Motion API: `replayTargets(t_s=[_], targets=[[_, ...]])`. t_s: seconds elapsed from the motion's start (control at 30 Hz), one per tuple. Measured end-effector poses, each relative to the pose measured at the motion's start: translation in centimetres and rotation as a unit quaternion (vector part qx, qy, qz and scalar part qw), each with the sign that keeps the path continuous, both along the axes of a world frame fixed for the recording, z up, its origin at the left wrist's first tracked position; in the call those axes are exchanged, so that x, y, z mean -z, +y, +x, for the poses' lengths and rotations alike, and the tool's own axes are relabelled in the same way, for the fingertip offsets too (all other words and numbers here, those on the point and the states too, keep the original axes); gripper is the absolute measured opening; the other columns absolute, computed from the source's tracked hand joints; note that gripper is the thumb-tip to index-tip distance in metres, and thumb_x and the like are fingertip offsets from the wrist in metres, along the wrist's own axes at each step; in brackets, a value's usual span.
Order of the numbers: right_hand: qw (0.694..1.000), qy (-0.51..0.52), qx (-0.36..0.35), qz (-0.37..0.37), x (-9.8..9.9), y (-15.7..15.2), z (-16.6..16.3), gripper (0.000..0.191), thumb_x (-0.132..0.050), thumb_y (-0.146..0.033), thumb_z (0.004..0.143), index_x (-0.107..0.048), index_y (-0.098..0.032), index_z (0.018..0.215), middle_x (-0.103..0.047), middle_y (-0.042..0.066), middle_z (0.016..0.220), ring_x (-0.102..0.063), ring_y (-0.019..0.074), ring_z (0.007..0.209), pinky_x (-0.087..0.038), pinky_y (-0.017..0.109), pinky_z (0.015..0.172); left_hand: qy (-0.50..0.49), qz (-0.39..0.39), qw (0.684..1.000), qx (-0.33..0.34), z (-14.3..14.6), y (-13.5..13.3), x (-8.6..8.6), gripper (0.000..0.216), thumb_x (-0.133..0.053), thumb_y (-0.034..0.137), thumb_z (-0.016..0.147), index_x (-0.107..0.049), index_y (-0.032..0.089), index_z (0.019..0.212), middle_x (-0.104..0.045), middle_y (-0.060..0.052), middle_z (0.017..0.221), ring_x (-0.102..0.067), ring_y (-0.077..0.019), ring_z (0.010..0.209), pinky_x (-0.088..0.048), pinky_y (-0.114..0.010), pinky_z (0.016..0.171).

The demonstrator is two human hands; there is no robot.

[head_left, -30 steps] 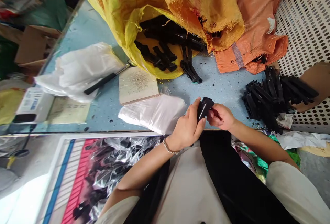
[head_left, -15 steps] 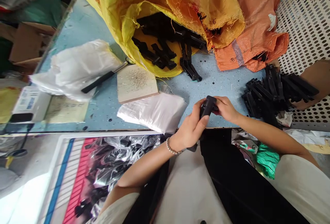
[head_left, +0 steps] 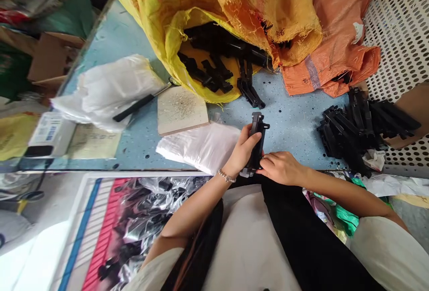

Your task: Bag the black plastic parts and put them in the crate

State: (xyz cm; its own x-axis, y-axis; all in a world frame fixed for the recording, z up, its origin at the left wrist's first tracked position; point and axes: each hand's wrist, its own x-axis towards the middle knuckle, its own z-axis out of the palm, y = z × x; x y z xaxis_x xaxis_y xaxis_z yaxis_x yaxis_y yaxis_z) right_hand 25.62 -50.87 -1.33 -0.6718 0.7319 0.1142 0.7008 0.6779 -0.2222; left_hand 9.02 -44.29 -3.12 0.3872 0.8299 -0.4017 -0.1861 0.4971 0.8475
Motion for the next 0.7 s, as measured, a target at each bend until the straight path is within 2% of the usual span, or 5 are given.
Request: replayTargets(t_s=[0.13, 0.23, 0.37, 0.57, 0.7], targets=[[0.985, 0.031, 0.080, -0.151, -0.1, 5.9, 1.4, 0.031, -0.047, -0.043, 0.104, -0.065, -0.022, 0.090, -0.071, 0.000, 0.081, -0.062, 0.0158, 0.069, -0.035, 0.028, 0.058, 0.114, 0.062, 0.991, -0.025, 1.9, 0.4, 3.9, 0.024, -0.049, 0.040, 0.091, -0.058, 0.018, 0.091, -0.058, 0.001, 0.069, -0.059, -0.0162, 0.063, -0.050, -0.029, 0.062], [0.955, 0.039, 0.286, -0.073, 0.6, 12.6, 1.1, 0.037, -0.039, -0.046, 0.106, -0.062, -0.019, 0.114, -0.071, 0.009, 0.107, -0.064, 0.0228, 0.095, -0.043, 0.030, 0.074, 0.172, 0.154, 0.973, -0.009, 4.8, -0.4, 5.7, 0.011, -0.058, 0.028, 0.087, -0.062, 0.018, 0.086, -0.063, -0.004, 0.080, -0.063, -0.0212, 0.083, -0.052, -0.035, 0.081], [0.926, -0.026, 0.366, -0.093, 2.3, 18.8, -0.3, 0.049, -0.052, -0.047, 0.100, -0.056, -0.009, 0.130, -0.060, 0.023, 0.132, -0.056, 0.0351, 0.122, -0.045, 0.039, 0.092, 0.172, 0.228, 0.958, -0.020, 7.0, -0.7, 6.8, 0.024, -0.066, 0.018, 0.080, -0.067, 0.018, 0.104, -0.064, -0.013, 0.118, -0.057, -0.0287, 0.120, -0.041, -0.044, 0.110], [0.919, 0.039, 0.348, -0.182, 2.3, 14.2, -0.7, 0.038, -0.035, -0.040, 0.106, -0.065, -0.017, 0.109, -0.072, 0.010, 0.109, -0.068, 0.0220, 0.098, -0.047, 0.029, 0.080, -0.052, 0.045, 0.982, -0.174, 3.1, 4.8, 6.3, 0.051, -0.068, 0.054, 0.083, -0.058, 0.019, 0.119, -0.065, -0.010, 0.116, -0.065, -0.0234, 0.108, -0.052, -0.040, 0.096], [0.942, 0.178, 0.236, -0.156, 1.1, 9.2, 0.6, 0.041, -0.032, -0.047, 0.106, -0.063, -0.022, 0.094, -0.069, 0.004, 0.092, -0.065, 0.0188, 0.087, -0.046, 0.028, 0.077, -0.124, 0.008, 0.982, -0.142, 1.1, 5.6, 3.4, 0.051, -0.075, 0.056, 0.075, -0.060, 0.017, 0.104, -0.068, -0.006, 0.096, -0.065, -0.0159, 0.073, -0.053, -0.027, 0.063]])
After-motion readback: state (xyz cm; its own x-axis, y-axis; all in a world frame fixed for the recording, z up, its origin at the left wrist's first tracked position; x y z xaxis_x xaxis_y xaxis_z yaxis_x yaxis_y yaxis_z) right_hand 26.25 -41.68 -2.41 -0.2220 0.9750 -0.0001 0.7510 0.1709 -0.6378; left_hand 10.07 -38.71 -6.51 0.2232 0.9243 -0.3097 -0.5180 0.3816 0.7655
